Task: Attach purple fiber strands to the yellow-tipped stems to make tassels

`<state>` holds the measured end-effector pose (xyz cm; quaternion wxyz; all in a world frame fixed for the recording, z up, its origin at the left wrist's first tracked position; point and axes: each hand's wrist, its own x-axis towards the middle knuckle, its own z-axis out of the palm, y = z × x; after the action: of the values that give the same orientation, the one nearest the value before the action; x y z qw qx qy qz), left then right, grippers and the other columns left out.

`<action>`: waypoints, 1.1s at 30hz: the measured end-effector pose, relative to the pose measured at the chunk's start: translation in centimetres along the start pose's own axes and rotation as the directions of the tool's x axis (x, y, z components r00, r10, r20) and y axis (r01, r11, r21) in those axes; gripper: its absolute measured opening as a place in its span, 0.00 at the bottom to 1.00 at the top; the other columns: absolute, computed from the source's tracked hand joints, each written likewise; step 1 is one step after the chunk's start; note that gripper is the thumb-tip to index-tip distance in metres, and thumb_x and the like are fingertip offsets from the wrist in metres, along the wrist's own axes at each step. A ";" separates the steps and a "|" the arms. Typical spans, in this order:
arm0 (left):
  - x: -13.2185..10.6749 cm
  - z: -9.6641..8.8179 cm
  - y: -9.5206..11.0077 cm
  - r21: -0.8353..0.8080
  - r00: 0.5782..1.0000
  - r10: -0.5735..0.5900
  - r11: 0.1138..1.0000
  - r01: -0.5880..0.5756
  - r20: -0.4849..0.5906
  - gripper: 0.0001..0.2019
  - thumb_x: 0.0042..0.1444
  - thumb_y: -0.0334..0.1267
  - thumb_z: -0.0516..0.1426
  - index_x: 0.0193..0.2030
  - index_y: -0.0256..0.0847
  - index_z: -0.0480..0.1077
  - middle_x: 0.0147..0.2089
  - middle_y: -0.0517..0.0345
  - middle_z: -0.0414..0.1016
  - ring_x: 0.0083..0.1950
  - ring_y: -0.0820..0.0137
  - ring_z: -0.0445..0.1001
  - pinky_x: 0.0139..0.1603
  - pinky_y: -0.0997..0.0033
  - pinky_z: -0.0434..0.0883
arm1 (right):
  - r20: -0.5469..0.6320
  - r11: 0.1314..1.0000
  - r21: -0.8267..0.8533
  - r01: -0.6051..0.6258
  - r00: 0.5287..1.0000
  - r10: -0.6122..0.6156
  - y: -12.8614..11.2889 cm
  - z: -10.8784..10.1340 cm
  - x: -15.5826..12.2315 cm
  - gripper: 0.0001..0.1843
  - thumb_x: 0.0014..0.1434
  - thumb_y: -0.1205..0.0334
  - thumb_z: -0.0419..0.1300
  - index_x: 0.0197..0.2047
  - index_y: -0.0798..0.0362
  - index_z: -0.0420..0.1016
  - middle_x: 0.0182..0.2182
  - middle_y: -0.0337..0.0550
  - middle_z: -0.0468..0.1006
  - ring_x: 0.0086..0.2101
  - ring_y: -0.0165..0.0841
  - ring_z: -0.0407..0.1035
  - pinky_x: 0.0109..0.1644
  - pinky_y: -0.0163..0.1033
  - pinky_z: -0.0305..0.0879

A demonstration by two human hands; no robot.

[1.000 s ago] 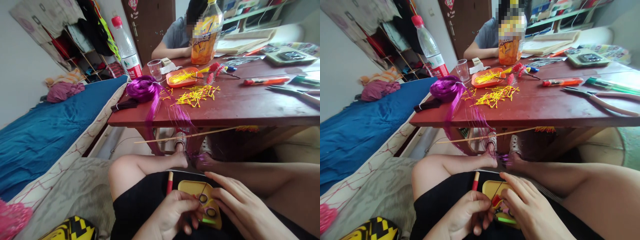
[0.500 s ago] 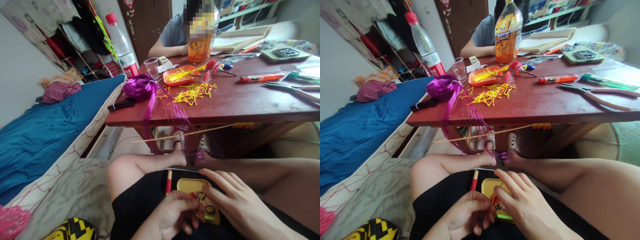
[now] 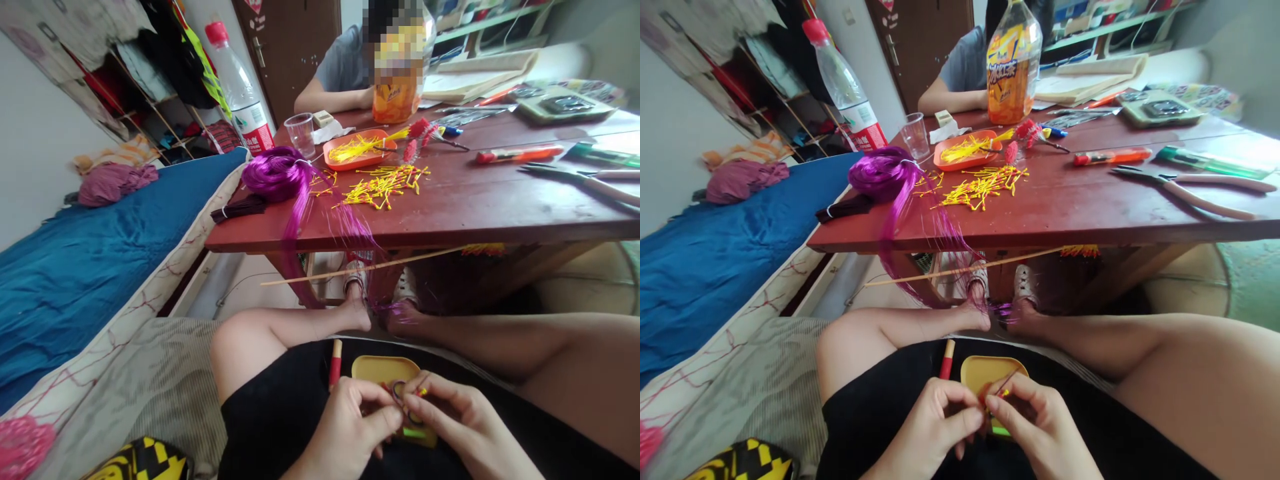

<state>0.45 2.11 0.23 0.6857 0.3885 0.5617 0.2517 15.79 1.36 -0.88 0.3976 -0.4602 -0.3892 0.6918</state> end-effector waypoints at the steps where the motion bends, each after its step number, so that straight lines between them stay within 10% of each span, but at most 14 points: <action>1: 0.0 0.0 0.0 -0.007 1.000 -0.008 1.000 0.008 0.014 0.12 0.42 0.42 0.62 0.21 0.33 0.71 0.19 0.61 0.67 0.18 0.80 0.60 0.16 0.80 0.57 | 0.000 0.999 0.047 -0.012 1.000 0.012 0.1 0.1 0.1 0.14 0.51 0.53 0.63 0.26 0.56 0.73 0.24 0.39 0.73 0.27 0.33 0.70 0.32 0.36 0.68; 15: 0.8 -0.4 0.3 -0.233 0.985 -0.144 0.959 0.163 0.094 0.12 0.33 0.39 0.67 0.23 0.32 0.74 0.23 0.57 0.74 0.26 0.73 0.68 0.32 0.73 0.64 | -0.025 0.986 0.135 -0.093 0.995 0.097 0.4 0.7 0.3 0.17 0.49 0.50 0.64 0.24 0.56 0.71 0.22 0.38 0.73 0.26 0.29 0.68 0.32 0.32 0.65; 19: 0.8 -0.3 0.4 -0.323 0.984 -0.171 0.930 0.176 0.044 0.11 0.31 0.37 0.67 0.20 0.33 0.72 0.20 0.58 0.73 0.24 0.75 0.67 0.31 0.74 0.63 | -0.246 0.965 -0.194 0.175 0.944 -0.221 1.4 -0.2 -0.4 0.11 0.53 0.55 0.60 0.36 0.53 0.69 0.26 0.39 0.74 0.25 0.31 0.70 0.29 0.33 0.69; 22: 0.8 -0.3 0.6 -0.390 0.975 -0.197 0.894 0.221 0.101 0.12 0.29 0.37 0.68 0.18 0.32 0.71 0.20 0.57 0.73 0.22 0.76 0.67 0.28 0.75 0.62 | -0.132 0.499 -0.744 0.444 0.634 -0.762 1.9 -1.6 -0.7 0.09 0.54 0.64 0.57 0.41 0.50 0.69 0.34 0.42 0.76 0.34 0.35 0.73 0.39 0.36 0.70; 24: 0.7 -0.4 0.7 -0.413 0.970 -0.193 0.879 0.239 0.149 0.12 0.30 0.37 0.68 0.19 0.32 0.72 0.20 0.57 0.72 0.22 0.77 0.67 0.28 0.76 0.61 | 0.233 0.090 -0.840 0.535 0.506 -0.831 1.8 -2.2 -0.4 0.14 0.53 0.69 0.55 0.45 0.52 0.70 0.41 0.45 0.77 0.45 0.38 0.70 0.54 0.41 0.60; 26: 0.6 -0.4 0.6 -0.452 0.967 -0.187 0.858 0.245 0.171 0.11 0.30 0.36 0.68 0.19 0.33 0.72 0.20 0.58 0.72 0.22 0.77 0.67 0.28 0.76 0.62 | 0.495 -0.139 -0.780 0.610 0.466 -0.733 1.5 -2.2 0.2 0.18 0.53 0.72 0.53 0.48 0.55 0.68 0.44 0.45 0.78 0.51 0.38 0.66 0.61 0.44 0.49; 33: 0.5 0.1 0.2 -0.589 0.987 -0.127 0.792 0.160 0.098 0.09 0.32 0.33 0.67 0.23 0.34 0.74 0.22 0.59 0.72 0.24 0.76 0.68 0.30 0.76 0.63 | 0.620 -0.296 -0.720 0.628 0.391 -0.680 1.6 -0.5 0.9 0.17 0.54 0.77 0.48 0.46 0.61 0.66 0.39 0.49 0.81 0.44 0.33 0.73 0.57 0.40 0.59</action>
<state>0.66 2.64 0.14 0.8045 0.1169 0.4642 0.3517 15.67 1.61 -2.78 0.3562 -0.3068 -0.8813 -0.0475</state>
